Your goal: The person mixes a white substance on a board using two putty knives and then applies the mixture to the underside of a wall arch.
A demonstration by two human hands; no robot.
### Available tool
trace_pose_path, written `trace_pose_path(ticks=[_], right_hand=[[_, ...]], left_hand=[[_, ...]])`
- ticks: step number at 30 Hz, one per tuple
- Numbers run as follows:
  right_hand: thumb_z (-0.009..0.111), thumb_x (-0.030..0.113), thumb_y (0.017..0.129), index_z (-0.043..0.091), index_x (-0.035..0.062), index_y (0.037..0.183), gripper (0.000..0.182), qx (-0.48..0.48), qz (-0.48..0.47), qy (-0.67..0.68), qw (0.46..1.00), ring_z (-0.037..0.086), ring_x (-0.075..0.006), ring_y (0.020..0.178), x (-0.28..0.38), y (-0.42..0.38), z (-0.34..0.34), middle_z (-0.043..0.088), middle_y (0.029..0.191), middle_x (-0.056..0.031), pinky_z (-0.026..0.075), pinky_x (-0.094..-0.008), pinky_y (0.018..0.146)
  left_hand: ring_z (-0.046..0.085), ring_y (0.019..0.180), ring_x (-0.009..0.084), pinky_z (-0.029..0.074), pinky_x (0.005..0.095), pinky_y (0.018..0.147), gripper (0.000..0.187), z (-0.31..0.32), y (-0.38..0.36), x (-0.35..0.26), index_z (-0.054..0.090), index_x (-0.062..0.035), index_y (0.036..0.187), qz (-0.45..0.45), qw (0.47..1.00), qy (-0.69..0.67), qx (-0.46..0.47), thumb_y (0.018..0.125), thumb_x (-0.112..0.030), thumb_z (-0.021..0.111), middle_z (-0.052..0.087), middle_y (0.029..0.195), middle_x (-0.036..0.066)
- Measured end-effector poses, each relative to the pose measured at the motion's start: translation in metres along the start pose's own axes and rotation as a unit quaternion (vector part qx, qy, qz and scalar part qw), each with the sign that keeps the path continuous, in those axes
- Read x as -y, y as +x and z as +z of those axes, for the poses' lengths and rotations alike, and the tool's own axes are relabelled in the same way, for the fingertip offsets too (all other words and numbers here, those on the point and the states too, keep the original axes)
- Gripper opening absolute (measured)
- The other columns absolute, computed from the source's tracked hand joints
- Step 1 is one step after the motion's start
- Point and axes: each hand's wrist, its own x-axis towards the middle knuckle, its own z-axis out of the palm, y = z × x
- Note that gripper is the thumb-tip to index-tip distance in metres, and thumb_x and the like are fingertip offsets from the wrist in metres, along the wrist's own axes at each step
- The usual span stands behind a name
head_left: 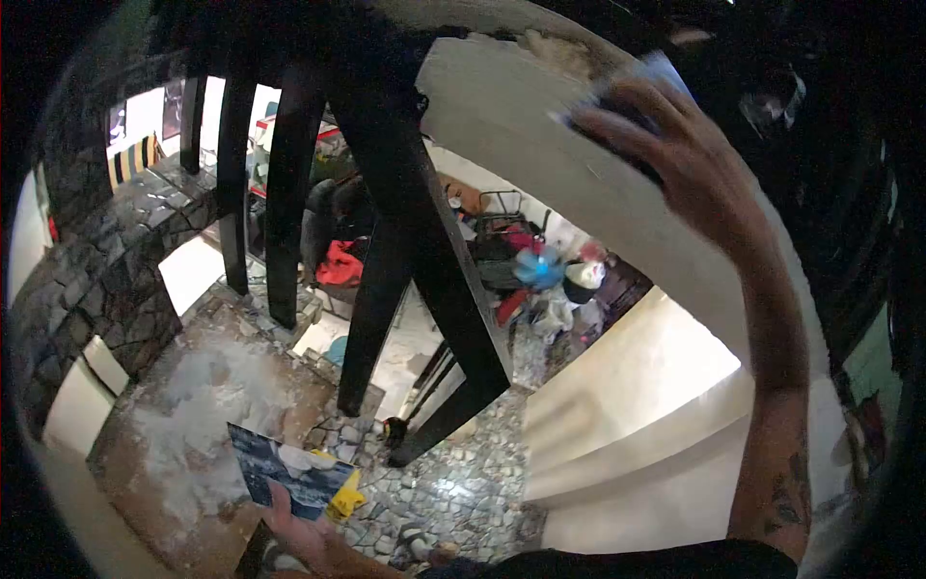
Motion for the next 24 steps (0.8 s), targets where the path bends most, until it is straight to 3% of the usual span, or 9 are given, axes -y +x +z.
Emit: trace_pose_path(ticks=[1,5,8,11,14,24], right_hand=[[0.063,0.008,0.078,0.051,0.0211,0.125,0.050,0.034,-0.051,-0.057,0.996,0.048,-0.0271,0.116,-0.012,0.031,0.011,0.048,0.125,-0.0074,0.045,-0.0374,0.096],[0.055,0.015,0.077,0.054,0.0158,0.113,0.036,0.049,-0.208,-0.116,0.970,0.050,-0.0251,0.098,-0.037,0.133,0.044,0.049,0.101,-0.0092,0.042,-0.0386,0.086],[0.053,0.014,0.078,0.054,0.0155,0.114,0.036,0.096,-0.222,-0.157,0.958,0.050,-0.0249,0.098,-0.035,0.162,0.065,0.049,0.101,-0.0095,0.043,-0.0346,0.084],[0.053,0.016,0.081,0.054,0.0185,0.114,0.033,0.137,-0.234,-0.165,0.948,0.050,-0.0245,0.100,-0.019,0.168,0.073,0.048,0.100,-0.0087,0.042,-0.0416,0.087],[0.061,0.009,0.079,0.051,0.0219,0.123,0.047,0.119,-0.174,-0.239,0.948,0.045,-0.0224,0.118,-0.012,0.156,0.097,0.047,0.124,-0.0055,0.042,-0.0308,0.098],[0.064,0.012,0.077,0.054,0.0244,0.122,0.047,0.081,-0.156,-0.186,0.967,0.044,-0.0211,0.116,-0.002,0.141,0.127,0.046,0.125,-0.0034,0.045,-0.0309,0.093]], left_hand=[[0.051,0.107,0.0272,0.040,0.0420,0.095,0.052,0.000,0.003,0.011,0.045,0.0017,0.123,-0.009,1.000,-0.003,-0.012,0.079,-0.018,0.065,0.052,0.121,0.014],[0.051,0.108,0.0270,0.039,0.0421,0.095,0.053,-0.003,0.004,0.048,0.044,0.0017,0.124,-0.031,0.996,0.034,-0.078,0.079,-0.018,0.065,0.052,0.121,0.014],[0.051,0.108,0.0268,0.039,0.0422,0.095,0.054,-0.008,0.006,0.052,0.044,0.0017,0.125,-0.036,0.993,0.048,-0.101,0.079,-0.018,0.065,0.052,0.122,0.014],[0.051,0.108,0.0266,0.039,0.0423,0.096,0.055,-0.014,0.009,0.049,0.043,0.0017,0.125,-0.041,0.991,0.057,-0.117,0.079,-0.018,0.065,0.052,0.122,0.014],[0.050,0.109,0.0265,0.038,0.0424,0.096,0.055,-0.018,0.010,0.043,0.042,0.0017,0.126,-0.038,0.989,0.072,-0.124,0.079,-0.018,0.065,0.051,0.122,0.014],[0.050,0.110,0.0259,0.037,0.0427,0.097,0.058,-0.026,0.014,0.039,0.040,0.0018,0.127,-0.038,0.986,0.091,-0.136,0.079,-0.018,0.065,0.050,0.124,0.015]])
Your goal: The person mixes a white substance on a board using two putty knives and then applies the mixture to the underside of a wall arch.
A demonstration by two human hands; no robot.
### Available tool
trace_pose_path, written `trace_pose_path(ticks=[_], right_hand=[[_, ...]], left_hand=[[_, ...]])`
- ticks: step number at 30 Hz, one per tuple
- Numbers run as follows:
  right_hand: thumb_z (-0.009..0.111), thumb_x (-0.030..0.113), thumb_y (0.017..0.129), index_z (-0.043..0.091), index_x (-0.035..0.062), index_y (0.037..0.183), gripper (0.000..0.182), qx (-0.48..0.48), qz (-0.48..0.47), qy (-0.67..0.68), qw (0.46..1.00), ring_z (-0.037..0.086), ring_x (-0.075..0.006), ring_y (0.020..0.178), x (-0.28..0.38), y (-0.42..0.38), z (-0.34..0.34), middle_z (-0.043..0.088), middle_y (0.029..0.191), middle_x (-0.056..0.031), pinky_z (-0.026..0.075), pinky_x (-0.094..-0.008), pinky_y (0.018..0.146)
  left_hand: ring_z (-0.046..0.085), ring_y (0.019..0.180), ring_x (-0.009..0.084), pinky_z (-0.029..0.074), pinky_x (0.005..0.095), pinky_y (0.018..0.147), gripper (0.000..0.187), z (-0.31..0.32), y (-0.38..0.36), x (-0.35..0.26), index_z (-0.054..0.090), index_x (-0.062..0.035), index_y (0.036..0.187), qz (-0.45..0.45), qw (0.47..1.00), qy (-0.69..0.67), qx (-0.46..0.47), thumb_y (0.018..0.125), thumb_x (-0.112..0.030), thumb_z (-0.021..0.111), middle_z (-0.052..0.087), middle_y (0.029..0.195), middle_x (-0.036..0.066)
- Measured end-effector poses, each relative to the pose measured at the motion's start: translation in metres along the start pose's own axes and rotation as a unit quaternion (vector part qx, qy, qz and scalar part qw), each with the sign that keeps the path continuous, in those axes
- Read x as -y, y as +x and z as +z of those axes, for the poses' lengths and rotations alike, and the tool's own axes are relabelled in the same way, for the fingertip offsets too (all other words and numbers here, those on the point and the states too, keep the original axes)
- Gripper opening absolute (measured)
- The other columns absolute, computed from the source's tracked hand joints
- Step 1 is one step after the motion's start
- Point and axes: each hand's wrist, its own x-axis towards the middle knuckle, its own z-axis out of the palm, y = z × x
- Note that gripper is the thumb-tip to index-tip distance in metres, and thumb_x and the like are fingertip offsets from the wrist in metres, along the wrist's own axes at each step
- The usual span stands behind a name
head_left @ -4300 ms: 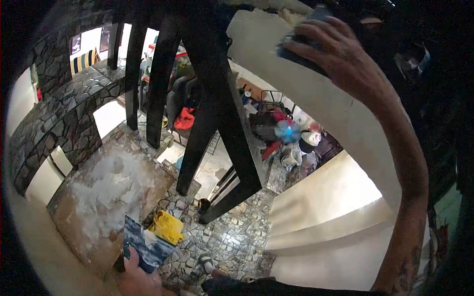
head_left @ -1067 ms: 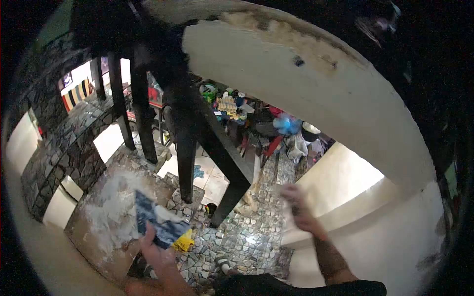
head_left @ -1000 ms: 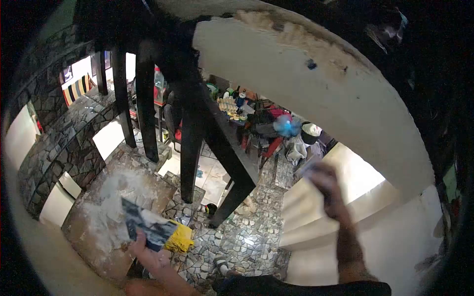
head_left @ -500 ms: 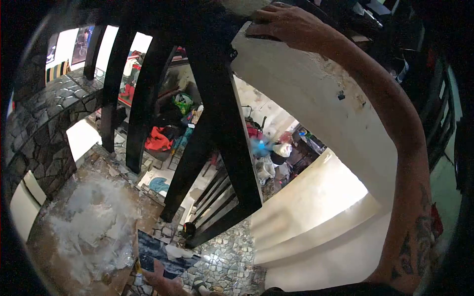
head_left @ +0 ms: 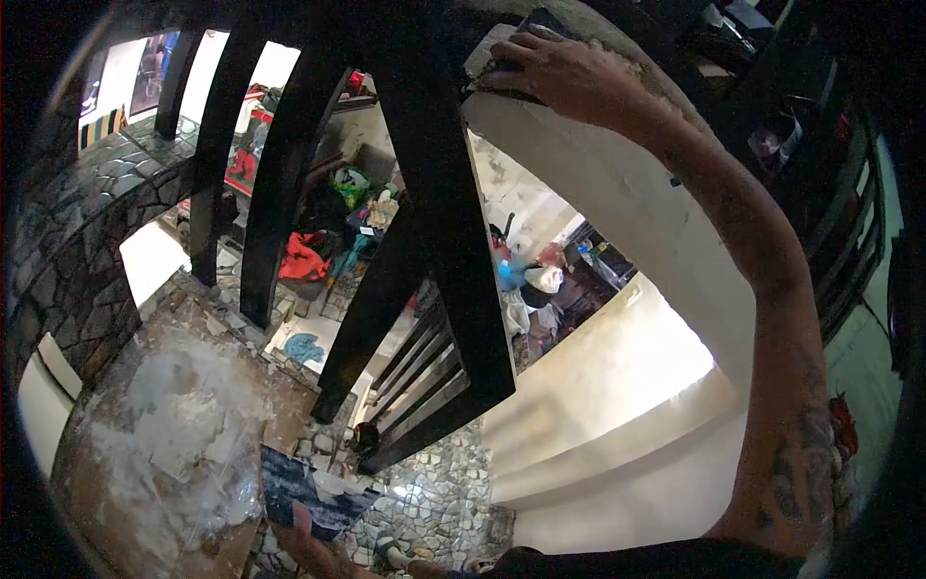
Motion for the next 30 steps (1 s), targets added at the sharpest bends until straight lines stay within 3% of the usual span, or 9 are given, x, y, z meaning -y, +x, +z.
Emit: trace_pose_path(ticks=[5,8,11,23,27,30], right_hand=[[0.065,0.009,0.075,0.053,0.0269,0.123,0.052,0.050,0.040,0.022,0.998,0.044,-0.0221,0.117,0.008,-0.010,-0.005,0.046,0.126,-0.0030,0.046,-0.0319,0.093],[0.065,0.007,0.074,0.055,0.0270,0.121,0.051,0.004,-0.020,0.016,1.000,0.044,-0.0219,0.117,0.005,-0.029,0.000,0.047,0.124,-0.0040,0.045,-0.0323,0.094],[0.064,0.007,0.074,0.056,0.0254,0.120,0.049,-0.017,-0.006,0.041,0.999,0.045,-0.0216,0.116,0.011,-0.054,0.000,0.049,0.122,-0.0054,0.045,-0.0328,0.095],[0.057,0.016,0.079,0.055,0.0237,0.121,0.042,0.079,-0.013,0.058,0.995,0.042,-0.0214,0.118,0.033,-0.157,-0.029,0.048,0.121,-0.0058,0.033,-0.0349,0.104],[0.057,0.016,0.079,0.052,0.0242,0.123,0.045,0.101,0.006,0.108,0.989,0.041,-0.0225,0.120,0.039,-0.195,-0.033,0.047,0.121,-0.0051,0.029,-0.0406,0.107],[0.058,0.013,0.078,0.052,0.0253,0.123,0.046,0.174,0.012,0.097,0.980,0.042,-0.0245,0.120,0.046,-0.224,-0.035,0.047,0.122,-0.0063,0.029,-0.0437,0.107]], left_hand=[[0.049,0.110,0.0256,0.037,0.0428,0.097,0.059,-0.001,0.004,0.012,0.039,0.0018,0.128,-0.008,1.000,0.010,-0.006,0.079,-0.017,0.065,0.050,0.124,0.015],[0.049,0.111,0.0255,0.037,0.0429,0.098,0.060,-0.002,0.000,0.021,0.039,0.0018,0.129,-0.020,1.000,0.022,-0.009,0.078,-0.017,0.065,0.050,0.124,0.015],[0.049,0.111,0.0253,0.036,0.0430,0.098,0.061,0.004,-0.005,0.032,0.038,0.0018,0.129,-0.029,0.999,0.028,-0.004,0.078,-0.017,0.066,0.049,0.125,0.015],[0.048,0.112,0.0247,0.035,0.0434,0.099,0.064,0.022,-0.031,0.052,0.036,0.0019,0.131,-0.046,0.996,0.070,0.023,0.078,-0.017,0.066,0.048,0.126,0.015],[0.048,0.113,0.0244,0.035,0.0435,0.100,0.065,0.030,-0.041,0.049,0.035,0.0019,0.132,-0.042,0.995,0.088,0.033,0.078,-0.017,0.066,0.048,0.127,0.015],[0.048,0.113,0.0243,0.035,0.0436,0.100,0.065,0.043,-0.056,0.042,0.034,0.0019,0.132,-0.039,0.991,0.110,0.058,0.078,-0.017,0.066,0.048,0.127,0.015]])
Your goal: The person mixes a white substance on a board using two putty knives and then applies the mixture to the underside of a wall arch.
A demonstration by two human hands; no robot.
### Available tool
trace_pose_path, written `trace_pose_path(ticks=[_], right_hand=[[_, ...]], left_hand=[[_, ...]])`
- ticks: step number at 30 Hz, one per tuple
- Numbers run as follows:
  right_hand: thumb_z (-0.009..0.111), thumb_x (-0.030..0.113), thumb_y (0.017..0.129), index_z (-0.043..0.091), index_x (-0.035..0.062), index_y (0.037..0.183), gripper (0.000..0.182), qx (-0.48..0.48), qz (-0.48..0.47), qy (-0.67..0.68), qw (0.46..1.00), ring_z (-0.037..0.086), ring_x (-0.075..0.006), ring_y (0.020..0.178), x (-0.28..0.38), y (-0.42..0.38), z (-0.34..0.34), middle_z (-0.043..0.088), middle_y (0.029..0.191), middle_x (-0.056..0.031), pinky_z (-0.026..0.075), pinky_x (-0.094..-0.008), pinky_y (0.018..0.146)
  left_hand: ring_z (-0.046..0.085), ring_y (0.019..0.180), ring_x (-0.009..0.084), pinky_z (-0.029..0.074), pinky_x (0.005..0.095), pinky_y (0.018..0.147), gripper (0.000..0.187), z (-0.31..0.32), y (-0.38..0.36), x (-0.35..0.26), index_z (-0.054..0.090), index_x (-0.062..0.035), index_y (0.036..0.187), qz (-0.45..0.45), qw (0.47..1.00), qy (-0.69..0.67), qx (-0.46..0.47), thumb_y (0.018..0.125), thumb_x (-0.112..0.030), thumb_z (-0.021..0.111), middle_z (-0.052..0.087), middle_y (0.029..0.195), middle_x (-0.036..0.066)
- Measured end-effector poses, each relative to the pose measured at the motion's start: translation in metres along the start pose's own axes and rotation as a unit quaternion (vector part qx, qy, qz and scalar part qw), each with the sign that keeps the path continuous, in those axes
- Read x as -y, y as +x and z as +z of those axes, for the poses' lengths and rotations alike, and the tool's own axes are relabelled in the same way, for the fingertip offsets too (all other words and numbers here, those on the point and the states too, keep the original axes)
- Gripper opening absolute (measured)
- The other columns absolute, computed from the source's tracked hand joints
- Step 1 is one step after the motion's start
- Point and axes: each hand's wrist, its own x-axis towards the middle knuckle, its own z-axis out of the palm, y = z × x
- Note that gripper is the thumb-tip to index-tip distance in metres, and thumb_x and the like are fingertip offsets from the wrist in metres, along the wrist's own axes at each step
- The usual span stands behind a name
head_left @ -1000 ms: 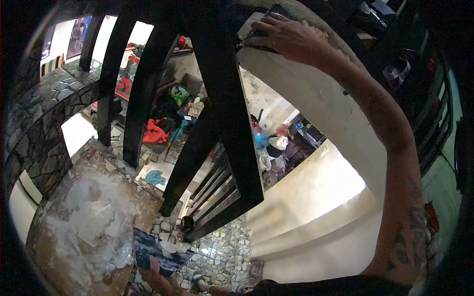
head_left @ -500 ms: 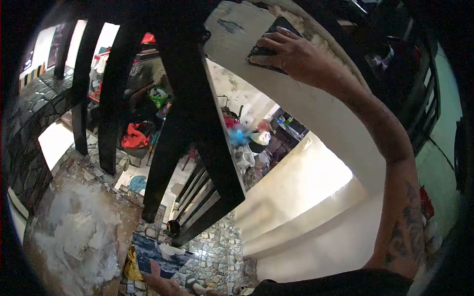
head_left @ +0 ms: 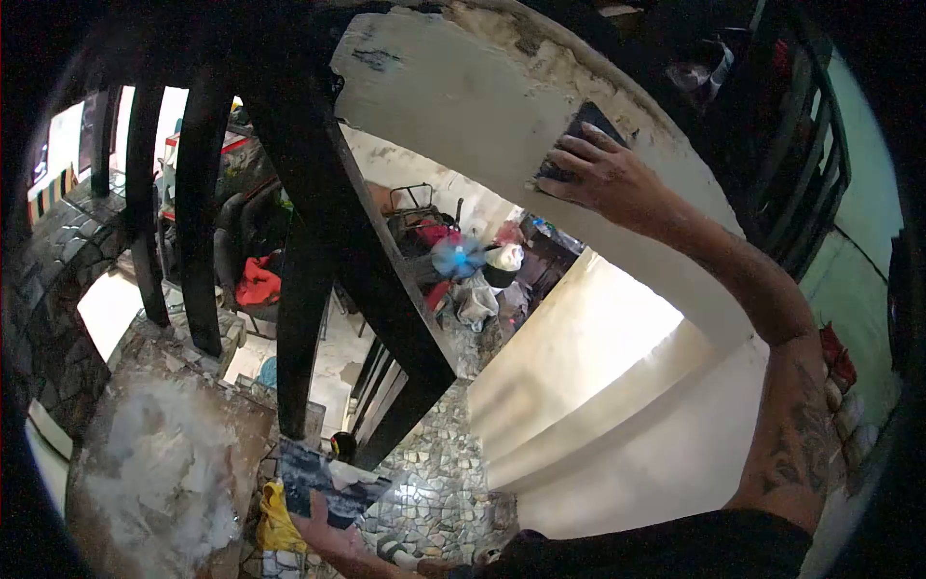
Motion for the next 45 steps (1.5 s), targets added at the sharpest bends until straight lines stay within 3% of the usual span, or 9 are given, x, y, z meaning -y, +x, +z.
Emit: trace_pose_path(ticks=[7,9,15,19,23,26,32,38,45], right_hand=[[0.062,0.008,0.076,0.051,0.0178,0.122,0.049,-0.036,0.090,0.332,0.938,0.047,-0.0261,0.114,0.051,-0.072,-0.084,0.051,0.115,-0.0096,0.034,-0.0437,0.102],[0.064,0.003,0.074,0.051,0.0140,0.122,0.051,-0.254,0.139,0.664,0.690,0.051,-0.0258,0.108,0.119,-0.091,-0.047,0.053,0.111,-0.0097,0.042,-0.0394,0.093],[0.066,-0.003,0.062,0.035,0.0046,0.128,0.073,-0.239,0.368,0.899,-0.005,0.045,-0.0216,0.112,0.298,-0.076,-0.031,0.047,0.116,-0.0086,0.036,-0.0352,0.098],[0.057,-0.012,0.061,0.042,0.0079,0.122,0.067,-0.306,0.229,0.863,0.331,0.044,-0.0290,0.115,0.306,-0.068,-0.021,0.043,0.120,-0.0144,0.034,-0.0381,0.098],[0.050,-0.017,0.063,0.046,0.0135,0.122,0.066,-0.268,0.196,0.830,0.449,0.043,-0.0333,0.114,0.309,-0.065,-0.022,0.041,0.121,-0.0160,0.035,-0.0397,0.096],[0.045,-0.020,0.059,0.044,0.0119,0.124,0.072,-0.134,0.188,0.837,0.497,0.041,-0.0332,0.117,0.340,-0.081,-0.007,0.039,0.122,-0.0166,0.035,-0.0404,0.097],[0.061,-0.008,0.068,0.047,0.0142,0.124,0.062,-0.161,0.278,0.843,0.431,0.046,-0.0314,0.112,0.300,-0.125,-0.033,0.044,0.117,-0.0164,0.041,-0.0379,0.095],[0.058,0.001,0.074,0.055,0.0236,0.122,0.053,-0.114,0.237,0.701,0.663,0.049,-0.0338,0.106,0.270,-0.082,-0.082,0.045,0.116,-0.0170,0.043,-0.0424,0.091],[0.053,0.001,0.082,0.055,0.0206,0.122,0.044,-0.076,0.088,0.721,0.683,0.048,-0.0295,0.109,0.300,-0.069,-0.063,0.049,0.116,-0.0136,0.041,-0.0392,0.093]], left_hand=[[0.061,0.091,0.0259,0.053,0.0415,0.076,0.042,0.049,-0.022,-0.005,0.050,-0.0004,0.116,-0.083,0.980,-0.058,0.169,0.078,-0.011,0.065,0.060,0.106,0.012],[0.061,0.088,0.0242,0.054,0.0383,0.074,0.048,0.090,-0.056,-0.023,0.047,0.0026,0.114,-0.125,0.948,-0.119,0.266,0.074,-0.011,0.071,0.058,0.102,0.014],[0.062,0.082,0.0200,0.053,0.0331,0.074,0.029,0.124,-0.094,-0.002,0.052,0.0030,0.108,-0.181,0.951,-0.021,0.251,0.081,0.000,0.062,0.061,0.096,0.010],[0.061,0.082,0.0168,0.051,0.0287,0.073,0.027,0.132,-0.107,-0.011,0.054,0.0013,0.107,-0.147,0.955,0.007,0.256,0.082,-0.001,0.061,0.061,0.095,0.009],[0.061,0.083,0.0172,0.051,0.0279,0.071,0.029,0.105,-0.094,0.015,0.053,0.0016,0.109,0.134,0.905,0.232,0.330,0.083,-0.004,0.062,0.060,0.096,0.009],[0.060,0.081,0.0162,0.051,0.0268,0.070,0.029,0.111,-0.104,0.002,0.052,0.0001,0.110,-0.194,0.950,0.013,0.244,0.084,-0.008,0.062,0.059,0.096,0.009],[0.057,0.079,0.0132,0.048,0.0250,0.067,0.031,0.104,-0.122,-0.033,0.048,-0.0002,0.110,0.008,0.966,0.102,0.237,0.086,-0.013,0.062,0.057,0.096,0.006],[0.053,0.086,0.0143,0.044,0.0280,0.078,0.031,0.119,-0.136,-0.037,0.049,0.0024,0.110,0.119,0.956,0.212,0.163,0.087,-0.014,0.061,0.056,0.096,0.008],[0.050,0.096,0.0195,0.042,0.0320,0.085,0.048,0.092,-0.102,-0.024,0.042,0.0071,0.120,0.183,0.930,0.279,0.152,0.086,-0.019,0.063,0.052,0.109,0.015]])
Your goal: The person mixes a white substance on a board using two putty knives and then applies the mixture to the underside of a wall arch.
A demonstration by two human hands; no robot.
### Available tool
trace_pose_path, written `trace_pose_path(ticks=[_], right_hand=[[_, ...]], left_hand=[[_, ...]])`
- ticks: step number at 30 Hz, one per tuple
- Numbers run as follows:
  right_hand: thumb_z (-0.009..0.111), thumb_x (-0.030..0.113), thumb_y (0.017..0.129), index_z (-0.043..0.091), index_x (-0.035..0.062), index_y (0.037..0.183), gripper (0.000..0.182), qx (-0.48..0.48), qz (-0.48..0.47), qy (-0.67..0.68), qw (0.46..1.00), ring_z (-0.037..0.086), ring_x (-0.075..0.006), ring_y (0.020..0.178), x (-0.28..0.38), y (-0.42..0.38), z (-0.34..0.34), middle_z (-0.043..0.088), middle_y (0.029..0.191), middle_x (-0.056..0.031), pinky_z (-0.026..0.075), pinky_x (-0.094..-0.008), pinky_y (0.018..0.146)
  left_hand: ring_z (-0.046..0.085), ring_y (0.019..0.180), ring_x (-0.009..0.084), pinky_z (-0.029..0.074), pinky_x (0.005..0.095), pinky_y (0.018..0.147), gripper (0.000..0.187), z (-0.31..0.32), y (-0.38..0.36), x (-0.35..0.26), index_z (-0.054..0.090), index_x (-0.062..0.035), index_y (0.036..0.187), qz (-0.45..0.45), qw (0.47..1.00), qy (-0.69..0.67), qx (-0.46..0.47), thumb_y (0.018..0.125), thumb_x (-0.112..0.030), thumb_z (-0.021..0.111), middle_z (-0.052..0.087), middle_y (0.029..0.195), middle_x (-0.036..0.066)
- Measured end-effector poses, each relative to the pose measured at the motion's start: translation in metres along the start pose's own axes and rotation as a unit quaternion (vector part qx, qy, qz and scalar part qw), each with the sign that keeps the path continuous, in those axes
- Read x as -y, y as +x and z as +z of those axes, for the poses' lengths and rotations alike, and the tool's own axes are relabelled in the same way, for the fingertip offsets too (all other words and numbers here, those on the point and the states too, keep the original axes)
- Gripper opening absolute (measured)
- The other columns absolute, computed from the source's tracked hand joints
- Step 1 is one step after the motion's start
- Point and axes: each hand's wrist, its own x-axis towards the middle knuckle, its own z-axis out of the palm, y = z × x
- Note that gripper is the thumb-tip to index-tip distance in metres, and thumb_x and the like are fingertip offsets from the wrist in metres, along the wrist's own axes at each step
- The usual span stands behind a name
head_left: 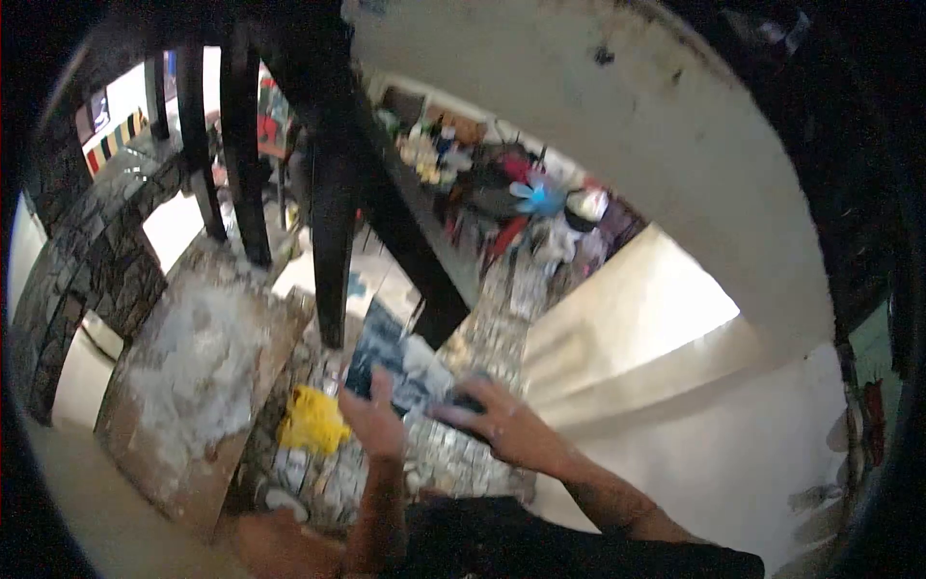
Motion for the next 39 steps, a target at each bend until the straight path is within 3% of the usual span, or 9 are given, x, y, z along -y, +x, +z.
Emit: trace_pose_path(ticks=[4,5,6,7,11,17,23,30,39], right_hand=[[0.059,0.000,0.077,0.043,0.0055,0.130,0.055,-0.010,0.057,0.341,0.938,0.046,-0.0239,0.115,-0.042,-0.026,-0.022,0.049,0.123,-0.0109,0.036,-0.0372,0.099],[0.061,-0.007,0.068,0.040,0.0074,0.132,0.069,-0.041,0.171,0.530,0.830,0.043,-0.0239,0.121,-0.047,-0.040,-0.036,0.045,0.131,-0.0104,0.031,-0.0383,0.105],[0.068,-0.005,0.062,0.038,0.0056,0.132,0.076,-0.128,0.259,0.524,0.801,0.045,-0.0241,0.118,-0.063,-0.054,-0.040,0.046,0.129,-0.0097,0.037,-0.0372,0.101],[0.069,-0.005,0.061,0.039,0.0049,0.131,0.076,-0.251,0.166,0.532,0.791,0.046,-0.0242,0.116,-0.036,-0.040,-0.071,0.047,0.126,-0.0106,0.042,-0.0362,0.097],[0.062,0.010,0.079,0.043,0.0058,0.129,0.054,-0.403,-0.024,-0.038,0.914,0.046,-0.0280,0.116,-0.003,0.010,-0.177,0.048,0.123,-0.0135,0.039,-0.0397,0.098],[0.063,0.016,0.078,0.050,0.0264,0.126,0.050,-0.187,-0.162,-0.614,0.750,0.042,-0.0291,0.120,0.047,0.205,-0.247,0.046,0.125,-0.0098,0.030,-0.0484,0.104],[0.059,0.019,0.082,0.046,0.0315,0.129,0.051,-0.118,-0.217,-0.750,0.613,0.039,-0.0226,0.122,-0.004,0.334,-0.271,0.044,0.128,-0.0072,0.035,-0.0472,0.097],[0.057,0.019,0.082,0.046,0.0302,0.129,0.050,-0.105,-0.205,-0.783,0.578,0.040,-0.0213,0.120,-0.015,0.332,-0.262,0.045,0.125,-0.0064,0.030,-0.0486,0.099],[0.062,0.010,0.076,0.054,0.0307,0.122,0.051,0.085,-0.024,-0.723,0.685,0.044,-0.0208,0.117,0.027,0.240,-0.277,0.048,0.121,-0.0047,0.022,-0.0488,0.104]], left_hand=[[0.047,0.106,0.0236,0.038,0.0339,0.092,0.061,-0.026,0.027,0.022,0.035,0.0095,0.128,-0.054,0.992,0.079,-0.081,0.086,-0.025,0.064,0.046,0.121,0.019],[0.045,0.110,0.0247,0.036,0.0341,0.096,0.065,-0.032,0.036,0.019,0.032,0.0097,0.130,-0.077,0.987,0.080,-0.113,0.085,-0.026,0.064,0.044,0.125,0.020],[0.043,0.114,0.0256,0.033,0.0338,0.099,0.069,-0.034,0.042,-0.032,0.029,0.0100,0.132,-0.216,0.961,-0.004,-0.170,0.085,-0.027,0.065,0.042,0.128,0.021],[0.045,0.113,0.0272,0.036,0.0361,0.097,0.068,-0.047,0.048,-0.013,0.032,0.0081,0.131,-0.151,0.976,-0.074,-0.139,0.085,-0.029,0.065,0.042,0.128,0.020],[0.054,0.102,0.0268,0.048,0.0408,0.084,0.050,-0.057,0.077,0.027,0.039,0.0027,0.126,-0.179,0.887,-0.412,-0.111,0.087,-0.021,0.061,0.049,0.121,0.019],[0.057,0.100,0.0271,0.050,0.0391,0.083,0.047,-0.071,0.100,0.018,0.039,0.0031,0.125,-0.114,0.873,-0.439,-0.177,0.088,-0.019,0.058,0.051,0.118,0.018],[0.056,0.104,0.0303,0.048,0.0440,0.087,0.047,-0.071,0.108,0.045,0.038,0.0000,0.128,-0.133,0.840,-0.484,-0.204,0.088,-0.015,0.058,0.050,0.122,0.020],[0.054,0.108,0.0317,0.046,0.0458,0.091,0.047,-0.072,0.114,0.049,0.039,0.0002,0.127,-0.145,0.852,-0.457,-0.210,0.087,-0.013,0.059,0.050,0.123,0.019],[0.055,0.106,0.0309,0.046,0.0437,0.091,0.050,-0.097,0.101,0.029,0.035,0.0012,0.130,-0.112,0.835,-0.484,-0.238,0.088,-0.013,0.057,0.048,0.124,0.020]])
